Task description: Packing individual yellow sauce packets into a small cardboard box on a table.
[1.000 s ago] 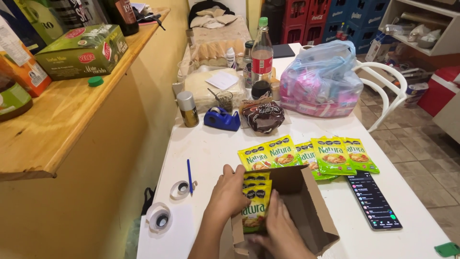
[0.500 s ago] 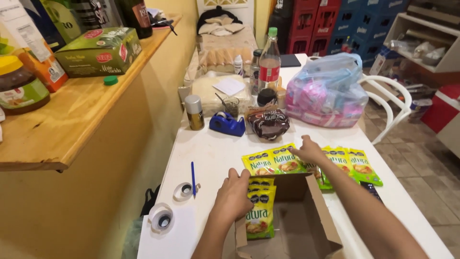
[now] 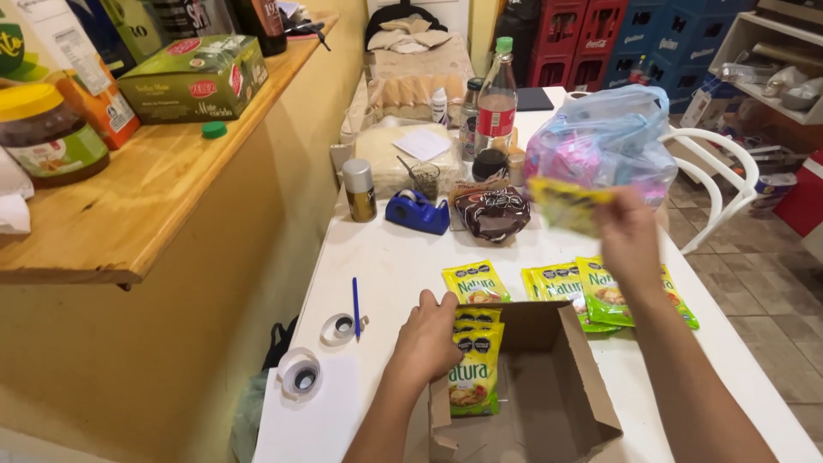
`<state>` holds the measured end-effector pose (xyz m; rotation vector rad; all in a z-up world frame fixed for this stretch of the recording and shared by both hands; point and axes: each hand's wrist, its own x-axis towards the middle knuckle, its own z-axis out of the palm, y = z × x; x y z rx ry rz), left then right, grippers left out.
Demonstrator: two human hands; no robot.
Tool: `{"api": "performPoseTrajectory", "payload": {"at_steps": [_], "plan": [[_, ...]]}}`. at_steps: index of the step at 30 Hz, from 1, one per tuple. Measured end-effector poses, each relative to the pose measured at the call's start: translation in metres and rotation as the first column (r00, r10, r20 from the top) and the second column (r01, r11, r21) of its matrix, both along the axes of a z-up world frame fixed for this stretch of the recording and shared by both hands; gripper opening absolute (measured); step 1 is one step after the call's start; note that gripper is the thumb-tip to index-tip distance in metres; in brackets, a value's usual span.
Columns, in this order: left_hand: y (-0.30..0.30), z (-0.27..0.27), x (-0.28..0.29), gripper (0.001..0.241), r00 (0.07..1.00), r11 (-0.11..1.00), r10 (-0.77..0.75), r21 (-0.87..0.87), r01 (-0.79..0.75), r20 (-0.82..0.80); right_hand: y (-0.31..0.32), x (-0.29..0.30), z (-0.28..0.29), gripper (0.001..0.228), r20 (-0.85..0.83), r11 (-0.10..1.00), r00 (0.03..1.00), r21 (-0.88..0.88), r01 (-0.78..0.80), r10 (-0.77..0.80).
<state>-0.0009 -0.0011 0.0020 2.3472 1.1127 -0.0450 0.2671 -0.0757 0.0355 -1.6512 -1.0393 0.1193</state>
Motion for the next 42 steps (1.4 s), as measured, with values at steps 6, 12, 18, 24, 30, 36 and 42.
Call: {"api": "performPoseTrajectory", "payload": {"at_steps": [6,12,18,24,30,36,42], "plan": [[0.004,-0.002,-0.002,0.063,1.000,1.000,-0.014,0.008,0.014,0.007,-0.069,-0.082,0.030,0.008,0.046,0.864,0.971,0.468,0.186,-0.234],[0.013,0.006,-0.011,0.050,0.988,0.991,-0.013,-0.128,0.033,0.156,-0.066,-0.153,-0.035,0.021,-0.269,0.994,0.959,0.047,0.101,-0.085],[0.025,-0.006,-0.013,0.031,0.982,0.990,-0.028,-0.129,0.052,0.185,-0.061,-0.180,-0.102,0.023,-0.431,0.982,0.892,-0.176,0.066,-0.137],[0.026,-0.005,-0.011,0.045,0.966,0.995,-0.049,-0.073,0.070,0.253,-0.045,-0.172,-0.171,0.022,-0.638,0.997,0.769,0.076,0.034,0.023],[0.012,0.017,-0.011,0.055,0.996,0.997,-0.004,-0.074,0.010,0.085,-0.063,-0.182,-0.151,0.128,-0.232,0.889,0.971,-0.432,-0.149,0.050],[0.014,0.005,-0.010,0.056,0.997,1.000,-0.018,-0.021,0.019,0.076,-0.050,-0.179,-0.171,0.162,0.139,0.748,0.975,-0.662,-0.038,0.173],[0.021,-0.008,-0.006,0.053,0.993,0.994,-0.088,0.067,0.083,0.083,-0.028,-0.180,-0.177,0.150,0.373,0.773,0.920,-0.616,0.152,0.116]]}}
